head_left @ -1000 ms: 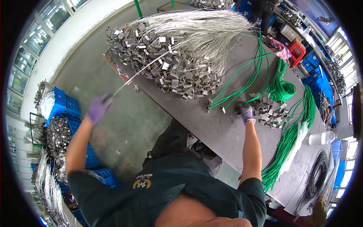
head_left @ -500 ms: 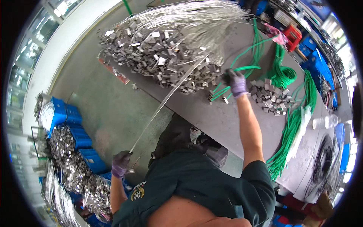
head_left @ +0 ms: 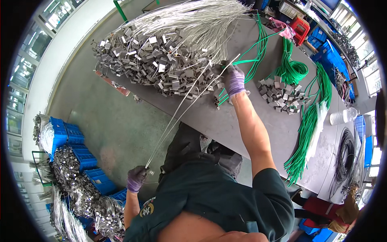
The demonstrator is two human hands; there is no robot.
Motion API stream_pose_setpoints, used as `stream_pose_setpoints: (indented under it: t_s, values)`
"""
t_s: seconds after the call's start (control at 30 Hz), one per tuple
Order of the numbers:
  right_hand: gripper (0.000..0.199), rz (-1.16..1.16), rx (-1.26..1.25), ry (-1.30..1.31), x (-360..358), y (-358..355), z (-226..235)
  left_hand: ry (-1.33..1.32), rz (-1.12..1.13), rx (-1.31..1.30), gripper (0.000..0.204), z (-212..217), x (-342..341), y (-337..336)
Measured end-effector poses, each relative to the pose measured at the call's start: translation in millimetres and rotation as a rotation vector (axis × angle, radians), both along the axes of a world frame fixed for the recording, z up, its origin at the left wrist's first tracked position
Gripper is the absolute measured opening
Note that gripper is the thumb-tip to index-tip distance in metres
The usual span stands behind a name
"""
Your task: Bundling and organizing green wires with metal connectors on a factory workbench.
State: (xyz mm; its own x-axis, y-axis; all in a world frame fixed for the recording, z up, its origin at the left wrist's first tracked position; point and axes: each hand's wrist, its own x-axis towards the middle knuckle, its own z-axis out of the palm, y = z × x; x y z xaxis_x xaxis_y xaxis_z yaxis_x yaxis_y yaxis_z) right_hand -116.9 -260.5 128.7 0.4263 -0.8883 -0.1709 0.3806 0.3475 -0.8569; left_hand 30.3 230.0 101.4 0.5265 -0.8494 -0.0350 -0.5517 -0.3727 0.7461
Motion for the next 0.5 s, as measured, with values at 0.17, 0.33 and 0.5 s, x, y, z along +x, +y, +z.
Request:
stream_pose_setpoints:
  t_s: [0.17, 0.33, 0.5]
  values:
    - [0.030, -0.118, 0.042, 0.012, -4, -2, 8, 0.193, 0.042, 0.064, 0.014, -4, -4, -3]
    - [0.030, -0.033, 0.004, -0.190, -13, -27, 15, 0.275, 0.023, 0.016, 0.010, -9, -1, -9]
    - [0.027, -0.094, -0.077, -0.097, -23, -39, 34, 0.120, -0.064, 0.087, 0.011, -27, 8, -1]
